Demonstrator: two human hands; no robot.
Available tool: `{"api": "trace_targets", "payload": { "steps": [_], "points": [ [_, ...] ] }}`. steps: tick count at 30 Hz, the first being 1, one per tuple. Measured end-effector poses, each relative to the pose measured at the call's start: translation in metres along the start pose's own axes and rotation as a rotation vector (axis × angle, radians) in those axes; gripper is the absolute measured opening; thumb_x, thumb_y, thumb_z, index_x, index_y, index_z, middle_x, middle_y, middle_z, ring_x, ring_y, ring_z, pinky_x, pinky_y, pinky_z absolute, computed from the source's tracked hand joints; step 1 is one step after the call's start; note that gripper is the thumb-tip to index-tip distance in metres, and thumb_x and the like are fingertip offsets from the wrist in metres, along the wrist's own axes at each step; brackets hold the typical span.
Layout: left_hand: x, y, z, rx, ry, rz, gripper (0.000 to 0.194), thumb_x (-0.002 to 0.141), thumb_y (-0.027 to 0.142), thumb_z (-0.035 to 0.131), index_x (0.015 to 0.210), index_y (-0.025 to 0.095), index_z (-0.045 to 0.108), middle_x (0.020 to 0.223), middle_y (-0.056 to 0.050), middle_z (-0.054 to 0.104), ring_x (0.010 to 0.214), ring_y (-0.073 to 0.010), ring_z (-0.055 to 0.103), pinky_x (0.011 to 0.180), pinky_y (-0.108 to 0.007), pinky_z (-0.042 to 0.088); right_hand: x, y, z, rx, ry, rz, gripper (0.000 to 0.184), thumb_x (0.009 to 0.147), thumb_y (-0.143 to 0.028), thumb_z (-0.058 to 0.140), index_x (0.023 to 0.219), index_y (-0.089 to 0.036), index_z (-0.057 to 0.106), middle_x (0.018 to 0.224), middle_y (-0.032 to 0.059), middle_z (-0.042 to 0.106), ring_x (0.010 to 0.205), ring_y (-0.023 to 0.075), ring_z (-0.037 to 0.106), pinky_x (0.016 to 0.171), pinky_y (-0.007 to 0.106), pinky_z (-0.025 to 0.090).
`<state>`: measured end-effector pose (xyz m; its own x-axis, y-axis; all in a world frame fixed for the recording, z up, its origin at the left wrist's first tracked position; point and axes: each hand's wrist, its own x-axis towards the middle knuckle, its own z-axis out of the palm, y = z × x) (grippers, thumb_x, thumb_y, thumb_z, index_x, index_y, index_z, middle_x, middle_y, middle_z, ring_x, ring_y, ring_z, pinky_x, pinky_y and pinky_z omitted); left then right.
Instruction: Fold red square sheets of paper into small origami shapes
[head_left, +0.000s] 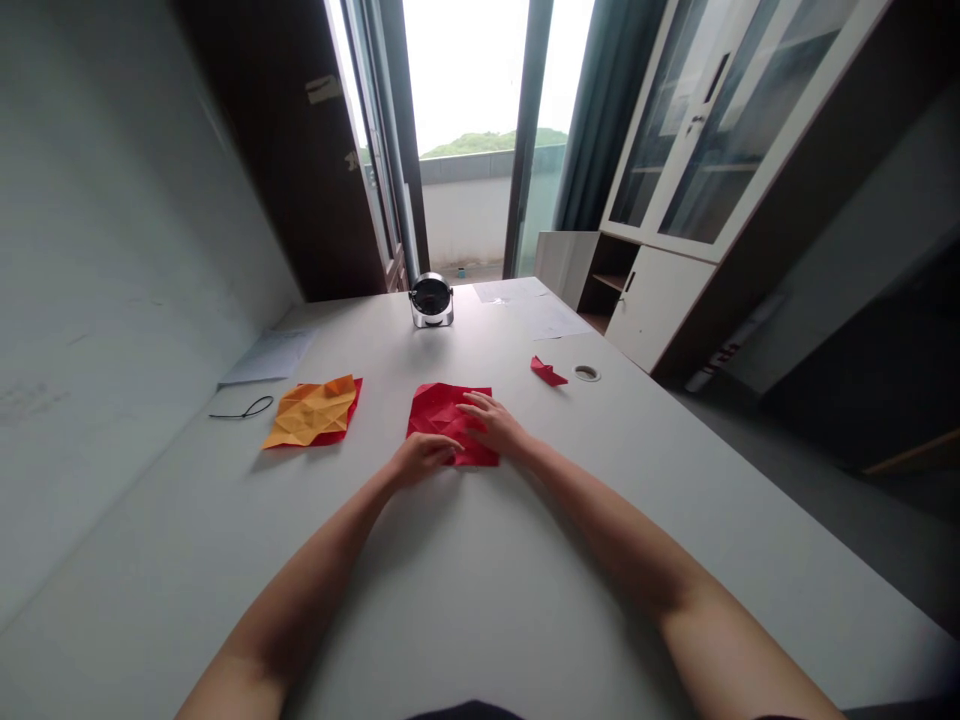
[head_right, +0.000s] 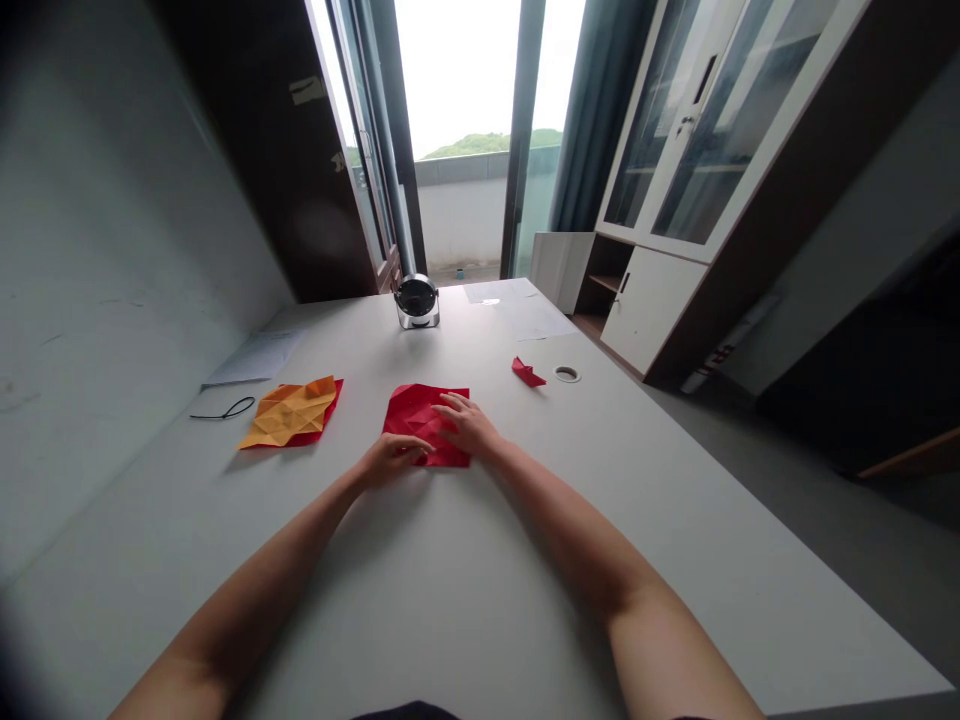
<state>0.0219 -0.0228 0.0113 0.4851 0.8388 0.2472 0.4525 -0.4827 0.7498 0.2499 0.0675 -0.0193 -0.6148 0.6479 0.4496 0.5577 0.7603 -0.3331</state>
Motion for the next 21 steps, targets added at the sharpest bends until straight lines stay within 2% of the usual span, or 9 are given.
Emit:
{"api": "trace_targets", "payload": {
  "steps": [2, 5, 7, 9, 12, 16, 21],
  "points": [
    [0.001, -0.002, -0.001, 0.017, 0.047, -0.018, 0.026, 0.095, 0.028, 0.052, 0.107, 0.020, 0.073, 0.096, -0.007, 0.075, 0.082, -0.0178, 0.069, 0.076, -0.029, 0.053, -0.003, 0.006, 0.000, -0.014, -0.080, 0.042, 0.066, 0.084, -0.048, 0.068, 0.144, -0.028, 0.049, 0.151, 0.0095, 0.044, 0.139, 0.0332, 0.039, 0.113, 0.052, 0.035],
    [0.002, -0.012, -0.005, 0.201, 0.198, -0.022, 0.027, 0.091, 0.028, 0.058, 0.115, 0.024, 0.070, 0.115, -0.007, 0.070, 0.108, -0.0224, 0.063, 0.096, -0.036, 0.050, -0.005, 0.011, -0.002, -0.008, -0.165, 0.061, 0.076, 0.082, -0.058, 0.066, 0.148, -0.029, 0.043, 0.151, 0.0105, 0.044, 0.139, 0.0340, 0.040, 0.115, 0.053, 0.031],
    [0.001, -0.022, -0.008, 0.347, 0.238, -0.042, 0.040, 0.087, 0.029, 0.063, 0.127, 0.025, 0.063, 0.131, -0.008, 0.062, 0.125, -0.0258, 0.053, 0.108, -0.042, 0.041, -0.005, 0.011, -0.004, 0.001, -0.184, 0.053, 0.077, 0.082, -0.059, 0.067, 0.149, -0.030, 0.042, 0.150, 0.0097, 0.045, 0.139, 0.0330, 0.040, 0.116, 0.052, 0.029],
    [-0.001, -0.034, -0.012, 0.450, 0.230, -0.102, 0.056, 0.083, 0.033, 0.067, 0.137, 0.022, 0.054, 0.140, -0.011, 0.055, 0.132, -0.0290, 0.047, 0.112, -0.047, 0.036, -0.005, 0.009, -0.005, 0.010, -0.178, 0.048, 0.078, 0.080, -0.057, 0.069, 0.149, -0.031, 0.042, 0.149, 0.0087, 0.047, 0.138, 0.0323, 0.041, 0.116, 0.051, 0.029],
    [-0.004, -0.046, -0.016, 0.519, 0.187, -0.169, 0.065, 0.085, 0.039, 0.064, 0.144, 0.020, 0.045, 0.145, -0.014, 0.050, 0.135, -0.0307, 0.044, 0.113, -0.049, 0.033, -0.003, 0.007, -0.006, 0.016, -0.168, 0.043, 0.077, 0.080, -0.057, 0.070, 0.148, -0.031, 0.044, 0.146, 0.0088, 0.050, 0.136, 0.0317, 0.044, 0.115, 0.050, 0.030],
    [-0.005, -0.047, -0.018, 0.553, 0.188, -0.176, 0.063, 0.087, 0.038, 0.061, 0.146, 0.022, 0.043, 0.142, -0.012, 0.053, 0.131, -0.0294, 0.047, 0.111, -0.046, 0.035, -0.002, 0.004, -0.009, 0.014, -0.164, 0.040, 0.075, 0.079, -0.058, 0.070, 0.145, -0.030, 0.047, 0.143, 0.0090, 0.054, 0.133, 0.0310, 0.048, 0.114, 0.049, 0.031],
    [-0.004, -0.042, -0.020, 0.575, 0.229, -0.192, 0.047, 0.087, 0.038, 0.061, 0.131, 0.024, 0.058, 0.132, -0.010, 0.059, 0.120, -0.0290, 0.052, 0.104, -0.044, 0.041, -0.001, 0.001, -0.012, -0.020, -0.135, 0.048, 0.070, 0.079, -0.057, 0.071, 0.140, -0.029, 0.053, 0.137, 0.0102, 0.058, 0.126, 0.0308, 0.053, 0.110, 0.049, 0.033]
  ]
}}
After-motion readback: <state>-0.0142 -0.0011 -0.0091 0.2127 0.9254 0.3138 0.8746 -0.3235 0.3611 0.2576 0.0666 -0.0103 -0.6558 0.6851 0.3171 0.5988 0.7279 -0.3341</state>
